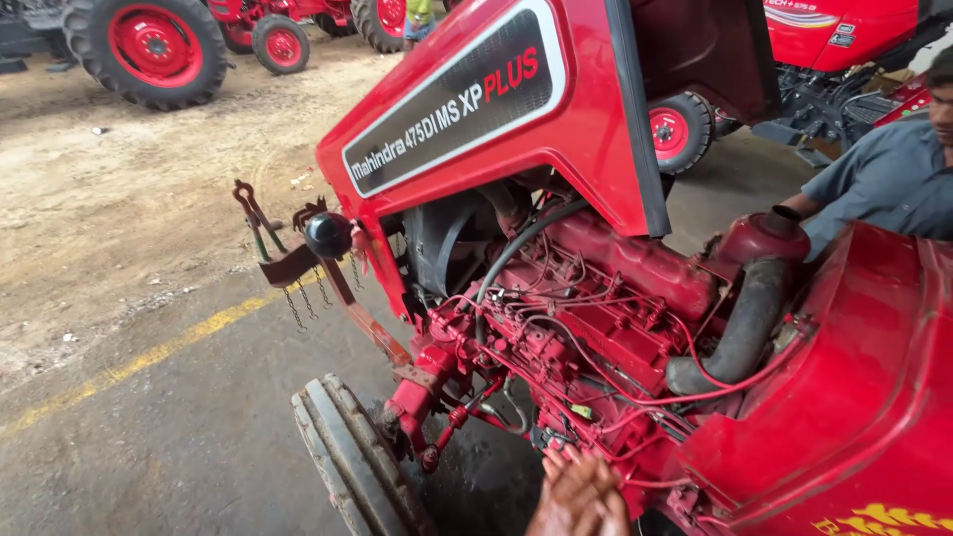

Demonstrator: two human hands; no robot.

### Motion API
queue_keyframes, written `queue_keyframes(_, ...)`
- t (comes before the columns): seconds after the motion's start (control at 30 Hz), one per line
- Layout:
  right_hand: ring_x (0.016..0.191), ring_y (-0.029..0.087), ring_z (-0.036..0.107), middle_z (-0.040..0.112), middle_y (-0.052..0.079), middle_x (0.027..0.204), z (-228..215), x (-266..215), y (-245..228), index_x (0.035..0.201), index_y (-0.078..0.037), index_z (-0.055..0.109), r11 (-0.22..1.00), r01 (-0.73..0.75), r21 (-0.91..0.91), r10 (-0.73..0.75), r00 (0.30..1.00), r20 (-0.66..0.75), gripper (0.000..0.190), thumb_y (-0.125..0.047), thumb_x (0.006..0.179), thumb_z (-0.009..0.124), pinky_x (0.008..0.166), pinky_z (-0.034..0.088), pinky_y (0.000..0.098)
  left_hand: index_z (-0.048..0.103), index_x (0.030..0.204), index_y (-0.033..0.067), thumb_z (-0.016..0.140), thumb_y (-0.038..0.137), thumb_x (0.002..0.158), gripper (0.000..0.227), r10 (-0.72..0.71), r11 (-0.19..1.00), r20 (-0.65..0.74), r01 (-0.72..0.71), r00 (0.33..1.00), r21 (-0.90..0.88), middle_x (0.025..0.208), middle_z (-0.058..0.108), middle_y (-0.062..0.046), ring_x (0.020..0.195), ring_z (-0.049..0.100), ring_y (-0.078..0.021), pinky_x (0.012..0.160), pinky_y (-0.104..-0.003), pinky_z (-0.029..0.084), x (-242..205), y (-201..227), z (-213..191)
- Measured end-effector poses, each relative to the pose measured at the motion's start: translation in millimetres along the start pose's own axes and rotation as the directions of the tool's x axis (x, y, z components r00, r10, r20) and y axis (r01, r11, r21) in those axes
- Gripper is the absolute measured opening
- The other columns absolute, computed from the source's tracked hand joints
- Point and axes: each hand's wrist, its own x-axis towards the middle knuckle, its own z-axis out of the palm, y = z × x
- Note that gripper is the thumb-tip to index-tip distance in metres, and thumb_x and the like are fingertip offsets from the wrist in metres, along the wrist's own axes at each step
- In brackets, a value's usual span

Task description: The person washes a red oil filter in a bowl of liquid, attaches it to a red tractor, and then walks to a shelf to pick up a wrench.

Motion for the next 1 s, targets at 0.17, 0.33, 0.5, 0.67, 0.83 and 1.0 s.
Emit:
queue_keyframes(0.17,0.149,0.023,0.038,0.044,0.012,0.161,75.1,-5.8,38.8,0.155,-0.002,0.042,0.642,0.046,-0.765,-0.312,0.928,-0.205,0.063,-0.032,0.1,0.052,0.12,0.026,0.0386,0.061,0.136,0.001,0.044,0.045,0.102,0.058,-0.653,0.721,-0.273,0.472,0.706,-0.507,0.134,0.066,-0.016,0.127,0.061,-0.0289,0.109,-0.049,0.047,-15.7,-72.1,-4.0)
queue_keyframes(0.33,0.143,0.028,0.051,0.057,0.011,0.154,124.8,-0.9,69.6,0.149,-0.002,0.051,-0.247,0.044,-0.968,-0.395,0.908,0.142,0.048,-0.026,0.107,0.049,0.117,0.036,0.0406,0.053,0.142,0.0049,0.046,0.06,0.094,0.073,-0.825,-0.039,0.152,0.213,0.545,-0.976,0.146,0.056,-0.013,0.13,0.057,-0.0305,0.103,-0.051,0.046,-37.4,-119.5,20.2)
queue_keyframes(0.5,0.135,0.03,0.057,0.06,0.016,0.148,111.1,2.0,31.0,0.137,-0.005,0.06,-0.468,0.064,-0.882,-0.463,0.832,0.306,0.037,-0.022,0.106,0.05,0.11,0.043,0.0414,0.053,0.144,0.0069,0.043,0.057,0.097,0.07,-0.692,-0.06,0.335,0.411,0.64,-0.91,0.145,0.058,-0.012,0.129,0.061,-0.0267,0.104,-0.045,0.05,-48.2,-59.7,23.5)
queue_keyframes(0.67,0.118,0.027,0.067,0.071,0.017,0.126,42.2,-8.7,-50.8,0.133,0.002,0.06,-0.18,-0.034,-0.983,-0.667,0.738,0.097,0.041,-0.028,0.105,0.053,0.101,0.052,0.0388,0.056,0.134,0.0004,0.042,0.042,0.106,0.052,-0.56,-0.037,0.425,0.491,0.711,-0.87,0.126,0.066,-0.014,0.113,0.066,-0.0275,0.098,-0.042,0.053,-52.1,-39.9,5.6)
queue_keyframes(0.83,0.106,0.019,0.072,0.076,0.013,0.116,15.5,-60.3,-82.9,0.126,0.002,0.064,0.135,-0.231,-0.964,-0.576,0.773,-0.266,0.04,-0.03,0.103,0.055,0.095,0.055,0.0335,0.057,0.128,0.0072,0.047,0.014,0.092,0.038,-0.732,0.333,0.266,0.67,0.627,-0.663,0.113,0.07,-0.011,0.094,0.069,-0.0224,0.085,-0.036,0.055,-36.9,-43.8,-35.3)
queue_keyframes(1.0,0.095,0.017,0.075,0.078,0.012,0.111,9.7,-87.3,-66.3,0.123,0.0,0.068,0.285,-0.292,-0.913,-0.44,0.806,-0.395,0.038,-0.029,0.1,0.059,0.087,0.057,0.0325,0.059,0.125,0.006,0.048,0.015,0.096,0.032,-0.797,0.381,0.228,0.759,0.559,-0.528,0.111,0.072,-0.008,0.093,0.071,-0.0195,0.081,-0.033,0.056,-13.0,-52.6,-38.1)
